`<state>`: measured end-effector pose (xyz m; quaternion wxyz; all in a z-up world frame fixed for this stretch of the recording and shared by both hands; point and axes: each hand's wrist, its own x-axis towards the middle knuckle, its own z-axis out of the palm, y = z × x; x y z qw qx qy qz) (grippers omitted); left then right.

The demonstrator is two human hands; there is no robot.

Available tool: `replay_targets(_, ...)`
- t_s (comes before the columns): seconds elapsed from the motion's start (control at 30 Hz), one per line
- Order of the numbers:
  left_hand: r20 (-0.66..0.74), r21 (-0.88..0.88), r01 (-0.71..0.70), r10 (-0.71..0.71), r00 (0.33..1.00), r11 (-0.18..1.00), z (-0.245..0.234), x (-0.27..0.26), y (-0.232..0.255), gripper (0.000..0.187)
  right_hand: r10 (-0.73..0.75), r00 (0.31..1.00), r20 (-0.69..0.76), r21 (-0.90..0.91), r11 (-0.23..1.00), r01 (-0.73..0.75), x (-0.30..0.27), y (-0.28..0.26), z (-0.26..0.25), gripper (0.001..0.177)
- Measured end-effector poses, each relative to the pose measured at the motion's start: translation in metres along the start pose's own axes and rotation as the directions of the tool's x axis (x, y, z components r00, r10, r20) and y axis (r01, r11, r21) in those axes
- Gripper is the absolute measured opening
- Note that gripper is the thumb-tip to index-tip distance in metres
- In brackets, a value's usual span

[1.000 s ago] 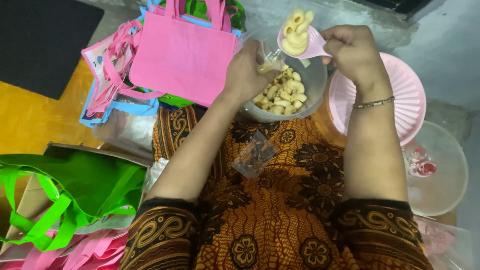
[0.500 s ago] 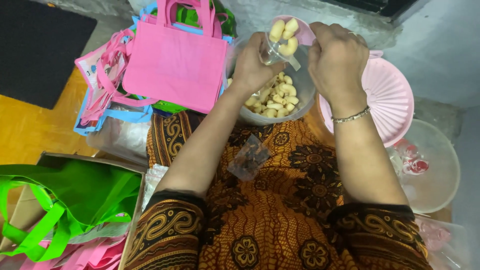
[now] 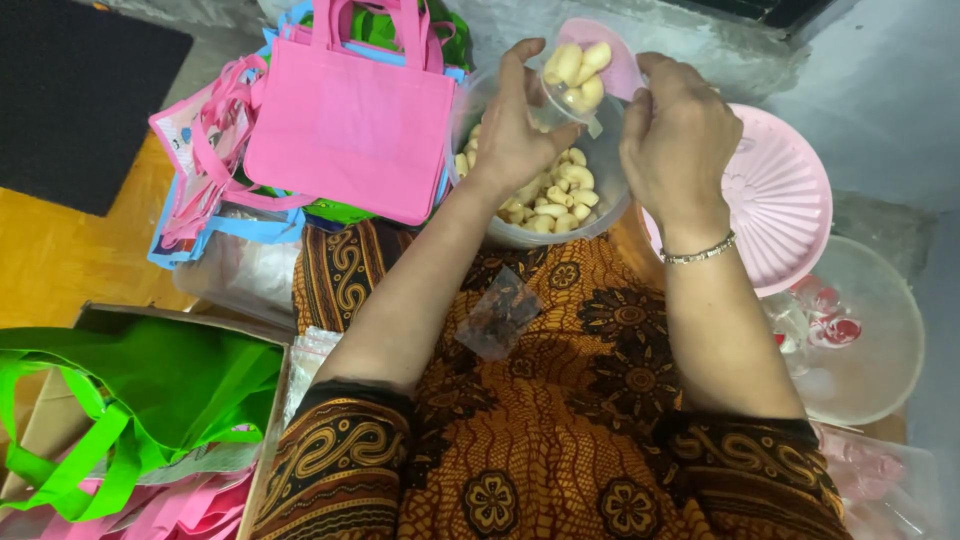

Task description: The person uses a feather duster to clean around colorful bags and then scoops macaroni snacks from a large container into a small plastic bag.

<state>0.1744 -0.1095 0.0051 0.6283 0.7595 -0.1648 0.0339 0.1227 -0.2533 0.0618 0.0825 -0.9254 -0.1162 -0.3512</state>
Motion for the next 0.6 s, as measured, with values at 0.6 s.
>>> replay_targets(0.6, 0.002, -0.004, -0.218, 0.218, 0.976, 0.976, 0.007, -0.005, 0.007, 0.054, 0.340, 0.916, 0.214, 0.744, 0.551, -0.379, 0.009, 0.004, 0.003, 0.025)
